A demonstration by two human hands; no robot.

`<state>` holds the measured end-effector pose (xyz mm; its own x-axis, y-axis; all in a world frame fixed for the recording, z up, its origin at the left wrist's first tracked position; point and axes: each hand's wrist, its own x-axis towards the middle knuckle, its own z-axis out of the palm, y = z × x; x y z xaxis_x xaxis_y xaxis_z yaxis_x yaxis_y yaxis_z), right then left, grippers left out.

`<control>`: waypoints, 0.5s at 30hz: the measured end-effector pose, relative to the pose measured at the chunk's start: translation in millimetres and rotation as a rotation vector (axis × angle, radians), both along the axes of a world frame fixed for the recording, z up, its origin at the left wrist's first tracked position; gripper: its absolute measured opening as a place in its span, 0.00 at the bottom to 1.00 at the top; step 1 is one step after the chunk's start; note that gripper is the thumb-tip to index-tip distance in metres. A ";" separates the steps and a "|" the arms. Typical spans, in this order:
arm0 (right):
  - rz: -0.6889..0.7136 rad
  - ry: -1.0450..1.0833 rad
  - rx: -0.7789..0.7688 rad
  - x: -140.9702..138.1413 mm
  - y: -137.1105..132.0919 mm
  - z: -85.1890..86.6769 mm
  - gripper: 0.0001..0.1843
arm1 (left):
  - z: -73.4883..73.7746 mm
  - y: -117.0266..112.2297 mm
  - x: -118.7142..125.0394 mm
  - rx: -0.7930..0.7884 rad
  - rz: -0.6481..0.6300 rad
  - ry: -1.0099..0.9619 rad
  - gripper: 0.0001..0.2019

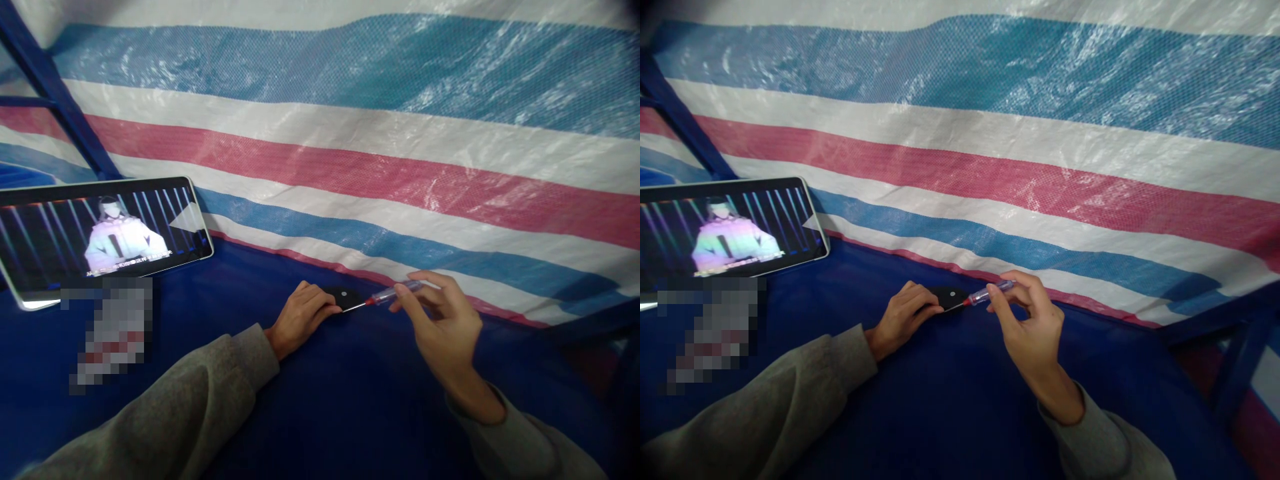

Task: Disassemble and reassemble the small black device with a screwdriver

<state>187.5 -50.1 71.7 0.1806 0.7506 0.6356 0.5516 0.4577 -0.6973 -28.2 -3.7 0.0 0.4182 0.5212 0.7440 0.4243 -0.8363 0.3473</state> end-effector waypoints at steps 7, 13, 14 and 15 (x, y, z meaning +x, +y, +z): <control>0.026 -0.070 0.169 -0.7 -2.9 -2.8 0.15 | -0.5 -0.1 0.8 0.064 0.007 0.037 0.11; 0.073 -0.248 0.242 -1.6 -5.2 -9.1 0.15 | 0.9 -2.8 1.0 0.073 -0.019 0.081 0.10; 0.076 -0.271 0.250 -2.2 -5.7 -9.9 0.15 | 1.0 -3.1 1.1 0.081 -0.019 0.085 0.10; 0.078 -0.292 0.260 -3.1 -6.2 -10.3 0.15 | 1.1 -3.3 1.3 0.089 -0.016 0.090 0.10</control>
